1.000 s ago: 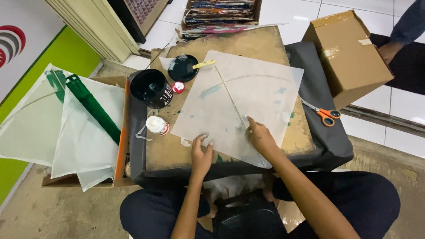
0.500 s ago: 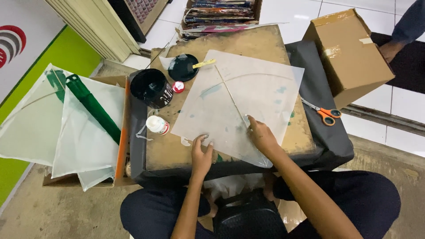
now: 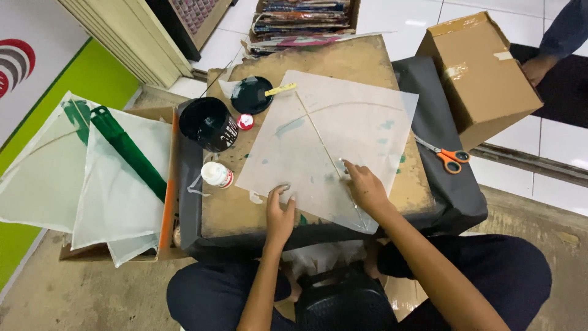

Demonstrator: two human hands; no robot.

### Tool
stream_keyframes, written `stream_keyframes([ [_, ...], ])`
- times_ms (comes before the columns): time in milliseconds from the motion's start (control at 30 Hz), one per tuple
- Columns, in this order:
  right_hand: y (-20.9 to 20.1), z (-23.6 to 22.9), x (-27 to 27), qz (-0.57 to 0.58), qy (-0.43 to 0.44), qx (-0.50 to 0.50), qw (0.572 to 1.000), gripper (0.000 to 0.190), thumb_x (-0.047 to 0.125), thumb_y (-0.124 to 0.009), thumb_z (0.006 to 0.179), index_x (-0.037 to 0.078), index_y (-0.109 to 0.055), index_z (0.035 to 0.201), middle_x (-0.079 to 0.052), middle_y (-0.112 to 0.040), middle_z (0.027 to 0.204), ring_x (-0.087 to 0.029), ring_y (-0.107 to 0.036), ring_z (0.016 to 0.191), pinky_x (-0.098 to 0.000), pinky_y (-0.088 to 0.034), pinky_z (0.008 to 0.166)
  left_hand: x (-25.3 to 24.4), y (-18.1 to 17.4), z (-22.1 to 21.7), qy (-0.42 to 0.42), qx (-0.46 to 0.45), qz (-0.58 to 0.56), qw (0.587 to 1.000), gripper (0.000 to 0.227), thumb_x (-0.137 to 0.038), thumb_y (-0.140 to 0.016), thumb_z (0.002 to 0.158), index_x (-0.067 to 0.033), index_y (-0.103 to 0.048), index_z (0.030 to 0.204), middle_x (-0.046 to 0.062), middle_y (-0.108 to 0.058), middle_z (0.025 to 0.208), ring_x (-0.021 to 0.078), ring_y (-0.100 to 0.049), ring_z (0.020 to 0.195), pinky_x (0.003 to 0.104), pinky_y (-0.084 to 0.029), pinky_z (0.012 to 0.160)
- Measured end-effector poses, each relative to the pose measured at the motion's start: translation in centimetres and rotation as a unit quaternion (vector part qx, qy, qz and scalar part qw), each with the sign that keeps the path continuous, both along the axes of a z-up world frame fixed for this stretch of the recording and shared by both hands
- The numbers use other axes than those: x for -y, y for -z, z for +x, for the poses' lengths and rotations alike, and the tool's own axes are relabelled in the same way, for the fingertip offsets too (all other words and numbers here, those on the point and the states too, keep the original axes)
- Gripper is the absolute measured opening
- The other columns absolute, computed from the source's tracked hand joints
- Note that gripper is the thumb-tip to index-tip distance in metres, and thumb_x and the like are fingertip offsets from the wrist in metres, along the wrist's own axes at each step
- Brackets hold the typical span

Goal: The person is assembling a kite by applying glue to the frame and pressing the paper onto it.

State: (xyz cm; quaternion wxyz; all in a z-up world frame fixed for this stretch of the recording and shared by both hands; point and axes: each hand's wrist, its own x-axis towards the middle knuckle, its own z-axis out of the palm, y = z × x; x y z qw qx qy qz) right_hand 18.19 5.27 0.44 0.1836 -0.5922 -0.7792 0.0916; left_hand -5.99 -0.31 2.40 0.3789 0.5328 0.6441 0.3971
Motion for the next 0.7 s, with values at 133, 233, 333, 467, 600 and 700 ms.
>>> stream_keyframes([
  [133,1.2,0.9,0.5,0.026,-0.039,0.012,0.999,0.059,0.0,-0.07,0.085,0.011,-0.056,0.142,-0.01,-0.076,0.103,-0.03,-0.07,0.109,-0.0427,-0.061,0.085,-0.9,0.9,0.3,0.015,-0.018,0.012,1.0,0.03,-0.011,-0.054,0.099,-0.0064,-0.057,0.128,0.014,-0.053,0.13,0.0365,-0.048,0.135,0.051,-0.036,0.115],
  [233,2.1,1.4,0.9,0.053,-0.064,0.048,0.995,0.065,0.004,-0.067,0.086,0.018,-0.052,0.148,-0.007,-0.077,0.103,-0.028,-0.065,0.12,-0.0414,-0.058,0.091,-1.5,0.0,1.1,0.032,-0.031,0.02,0.999,0.032,-0.006,-0.05,0.099,-0.0075,-0.057,0.13,0.012,-0.055,0.131,0.0341,-0.047,0.136,0.051,-0.035,0.116],
  [333,3.5,1.4,1.5,0.02,-0.073,0.092,0.993,0.074,0.016,-0.06,0.089,0.021,-0.037,0.159,-0.005,-0.075,0.115,-0.028,-0.049,0.139,-0.053,-0.044,0.107,-2.2,0.0,2.0,0.097,-0.098,0.042,0.99,0.04,0.0,-0.046,0.098,-0.0079,-0.055,0.135,0.014,-0.059,0.131,0.0365,-0.045,0.138,0.055,-0.032,0.116],
  [467,3.5,1.3,2.0,0.044,-0.071,0.126,0.989,0.065,0.026,-0.052,0.094,0.016,-0.038,0.157,-0.005,-0.073,0.119,-0.029,-0.042,0.145,-0.0585,-0.035,0.111,-4.8,2.2,3.7,0.193,-0.233,0.055,0.951,0.052,0.002,-0.042,0.094,-0.0106,-0.047,0.144,0.012,-0.063,0.131,0.0345,-0.037,0.145,0.056,-0.024,0.116],
  [600,1.8,0.7,3.3,0.071,-0.052,0.142,0.986,0.057,0.037,-0.048,0.101,0.011,-0.043,0.151,-0.007,-0.067,0.131,-0.029,-0.04,0.146,-0.0585,-0.03,0.112,-5.5,-0.3,4.9,0.279,-0.329,0.111,0.895,0.058,0.003,-0.043,0.091,-0.008,-0.04,0.148,0.021,-0.068,0.128,0.0405,-0.03,0.149,0.063,-0.018,0.113],
  [700,2.3,0.5,3.3,0.016,-0.038,0.152,0.988,0.059,0.051,-0.034,0.106,0.014,-0.041,0.153,-0.006,-0.057,0.144,-0.03,-0.031,0.15,-0.0622,-0.02,0.117,-6.3,-1.1,5.0,0.314,-0.368,0.122,0.867,0.064,-0.001,-0.039,0.091,-0.0082,-0.032,0.155,0.02,-0.064,0.136,0.04,-0.022,0.153,0.065,-0.014,0.114],
])
